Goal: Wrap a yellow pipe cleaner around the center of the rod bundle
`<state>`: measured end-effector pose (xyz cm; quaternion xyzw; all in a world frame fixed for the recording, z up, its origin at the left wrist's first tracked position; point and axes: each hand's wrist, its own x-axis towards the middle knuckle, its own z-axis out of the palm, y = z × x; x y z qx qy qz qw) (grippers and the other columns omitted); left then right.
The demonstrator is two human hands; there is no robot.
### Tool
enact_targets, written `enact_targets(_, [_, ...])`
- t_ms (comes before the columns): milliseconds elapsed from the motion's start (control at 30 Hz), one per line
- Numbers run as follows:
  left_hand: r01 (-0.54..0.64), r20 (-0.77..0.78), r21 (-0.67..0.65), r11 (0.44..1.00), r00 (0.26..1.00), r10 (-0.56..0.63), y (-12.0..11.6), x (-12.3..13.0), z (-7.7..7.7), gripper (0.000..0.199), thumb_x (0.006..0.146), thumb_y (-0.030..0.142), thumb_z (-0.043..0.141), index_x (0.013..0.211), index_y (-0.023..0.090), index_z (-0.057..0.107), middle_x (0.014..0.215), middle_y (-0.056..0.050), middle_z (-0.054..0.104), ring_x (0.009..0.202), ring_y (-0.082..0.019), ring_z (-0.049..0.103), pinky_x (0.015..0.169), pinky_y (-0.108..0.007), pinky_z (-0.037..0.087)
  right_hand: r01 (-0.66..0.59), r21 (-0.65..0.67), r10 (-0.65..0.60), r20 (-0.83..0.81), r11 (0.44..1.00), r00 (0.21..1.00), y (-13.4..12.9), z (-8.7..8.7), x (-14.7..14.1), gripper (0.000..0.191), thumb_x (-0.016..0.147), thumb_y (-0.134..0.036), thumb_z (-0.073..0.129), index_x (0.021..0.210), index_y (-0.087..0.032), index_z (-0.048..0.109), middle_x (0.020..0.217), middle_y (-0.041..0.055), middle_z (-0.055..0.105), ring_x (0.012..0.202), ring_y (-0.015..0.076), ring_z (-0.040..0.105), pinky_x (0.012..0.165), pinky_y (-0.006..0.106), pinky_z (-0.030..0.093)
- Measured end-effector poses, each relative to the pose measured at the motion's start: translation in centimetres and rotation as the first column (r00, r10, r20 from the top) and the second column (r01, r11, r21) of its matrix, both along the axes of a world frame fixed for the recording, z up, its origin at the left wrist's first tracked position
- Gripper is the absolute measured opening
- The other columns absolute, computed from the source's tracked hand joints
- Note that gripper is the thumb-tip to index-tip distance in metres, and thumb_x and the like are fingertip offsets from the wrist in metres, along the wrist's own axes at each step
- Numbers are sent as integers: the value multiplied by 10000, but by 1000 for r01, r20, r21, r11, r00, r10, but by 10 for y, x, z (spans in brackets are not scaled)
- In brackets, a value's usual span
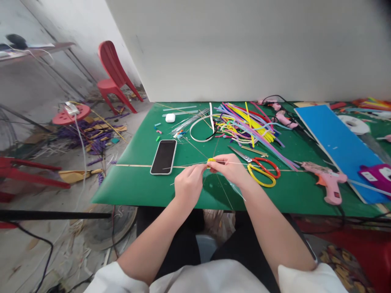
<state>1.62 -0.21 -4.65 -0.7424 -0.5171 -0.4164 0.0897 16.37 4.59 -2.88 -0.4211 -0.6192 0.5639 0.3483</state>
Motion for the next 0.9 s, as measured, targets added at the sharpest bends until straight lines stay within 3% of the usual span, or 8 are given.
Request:
enact_targets(300, [-57, 42, 24, 998, 998, 56, -2, -4, -5, 130, 809, 155, 559, 905, 157, 646, 860, -27, 710, 747, -120, 661, 705, -192, 492, 17, -160, -28, -67, 987, 997, 0, 3, -2, 271, 680, -333, 660, 849, -126, 703, 717, 50, 675, 702, 150, 618, 709, 299, 495])
enact_targets(433, [-65, -7, 46, 997, 998, 65, -2, -7, -2, 122, 804, 156, 565, 900, 160, 641, 868, -21, 709, 759, -125, 662, 692, -195, 485, 42, -115, -51, -76, 992, 996, -2, 5, -3, 313, 672, -324, 672, 929, -147, 682, 697, 34, 668, 664, 143, 612, 659, 286, 492])
enact_targets(600, [-63, -11, 62, 996, 998, 64, -2, -5, 0, 120, 803, 144, 563, 892, 160, 642, 852, -15, 709, 754, -124, 658, 695, -198, 481, 76, 9, -76, -17, 997, 997, -2, 5, -4, 214, 695, -356, 640, 757, -154, 671, 668, 18, 644, 643, 147, 622, 607, 256, 478])
enact_targets(900, [-46, 31, 32, 998, 998, 45, -9, -5, -7, 165, 814, 124, 535, 940, 163, 635, 882, -29, 704, 767, -121, 658, 701, -201, 499, 105, -29, -105, -25, 994, 994, -1, 4, -5, 193, 687, -337, 639, 733, -149, 646, 624, 10, 644, 602, 138, 621, 616, 257, 491])
